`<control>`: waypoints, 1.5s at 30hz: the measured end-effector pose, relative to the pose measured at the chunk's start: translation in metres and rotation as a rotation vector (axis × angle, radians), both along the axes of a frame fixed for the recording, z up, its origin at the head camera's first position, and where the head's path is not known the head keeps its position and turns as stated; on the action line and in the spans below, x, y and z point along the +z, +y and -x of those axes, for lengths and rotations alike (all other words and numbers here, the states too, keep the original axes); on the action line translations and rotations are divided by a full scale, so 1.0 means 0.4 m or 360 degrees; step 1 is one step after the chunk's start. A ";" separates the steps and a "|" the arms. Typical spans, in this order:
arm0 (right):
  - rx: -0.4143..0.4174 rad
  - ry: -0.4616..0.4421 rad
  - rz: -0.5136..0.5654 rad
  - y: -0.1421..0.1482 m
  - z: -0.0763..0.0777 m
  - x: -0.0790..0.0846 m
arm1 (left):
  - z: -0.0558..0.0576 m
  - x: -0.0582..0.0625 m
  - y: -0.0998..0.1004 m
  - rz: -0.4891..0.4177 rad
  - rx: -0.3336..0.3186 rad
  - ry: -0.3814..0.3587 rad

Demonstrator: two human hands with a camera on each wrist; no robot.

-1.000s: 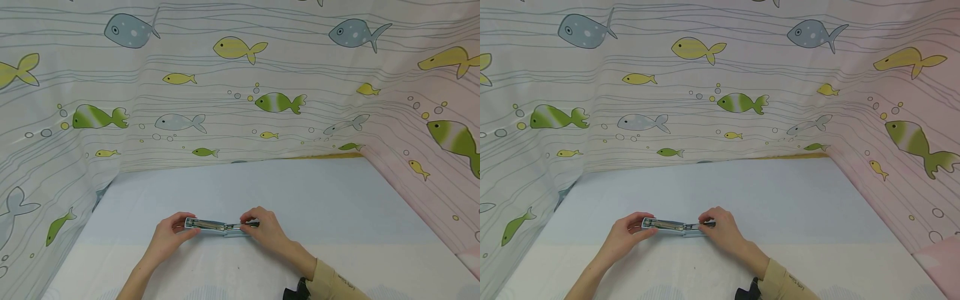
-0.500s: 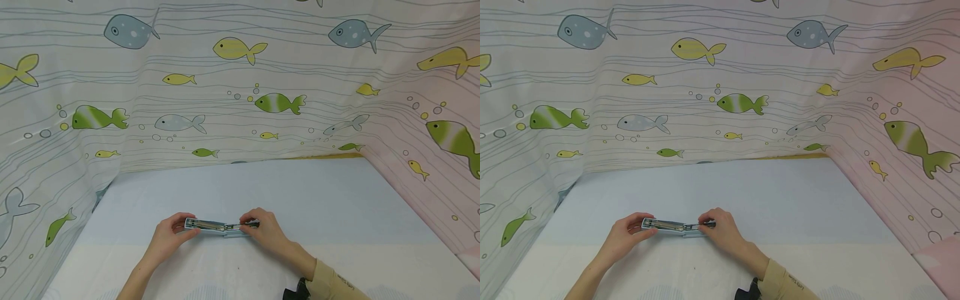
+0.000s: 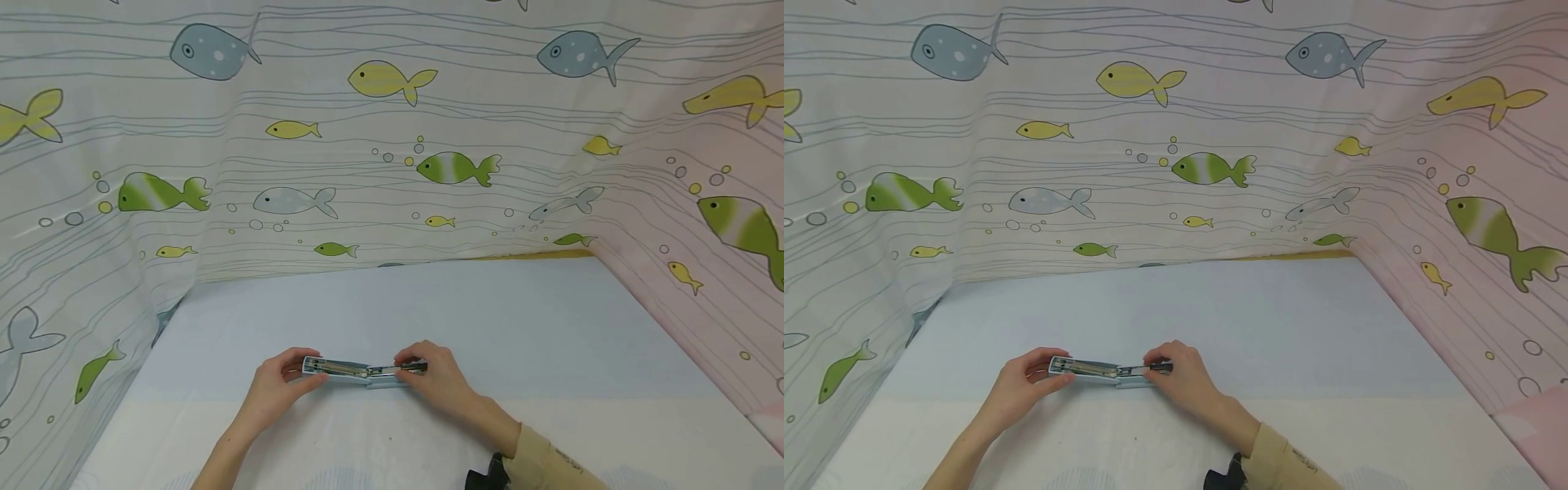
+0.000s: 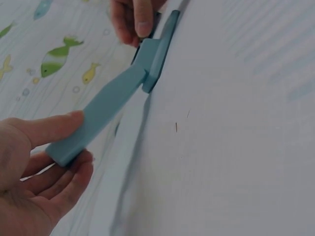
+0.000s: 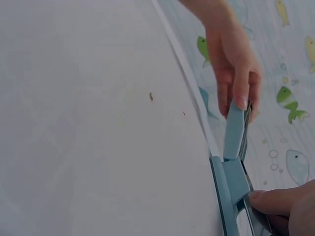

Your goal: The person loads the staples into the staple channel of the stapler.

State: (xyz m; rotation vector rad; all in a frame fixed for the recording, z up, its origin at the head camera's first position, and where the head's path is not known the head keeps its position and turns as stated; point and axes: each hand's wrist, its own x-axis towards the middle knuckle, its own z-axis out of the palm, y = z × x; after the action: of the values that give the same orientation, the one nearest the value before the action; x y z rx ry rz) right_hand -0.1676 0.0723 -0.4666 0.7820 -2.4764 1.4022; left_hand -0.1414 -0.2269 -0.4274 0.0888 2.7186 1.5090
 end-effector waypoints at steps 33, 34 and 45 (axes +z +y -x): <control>0.0002 0.0159 -0.0057 0.045 -0.008 0.007 | -0.001 0.004 -0.002 0.0003 -0.0011 -0.0002; 0.0005 0.0161 -0.0053 0.048 -0.009 0.009 | -0.001 0.004 -0.002 0.0001 -0.0013 -0.0003; -0.0022 0.0115 -0.0059 0.071 -0.008 0.012 | 0.001 0.007 -0.008 -0.0048 -0.0043 0.0000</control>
State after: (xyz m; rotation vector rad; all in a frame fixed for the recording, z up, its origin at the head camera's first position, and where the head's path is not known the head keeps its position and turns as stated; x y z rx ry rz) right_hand -0.1642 0.1009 -0.4618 0.8069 -2.4549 1.3034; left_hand -0.1416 -0.2300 -0.4245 0.1254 2.6835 1.5433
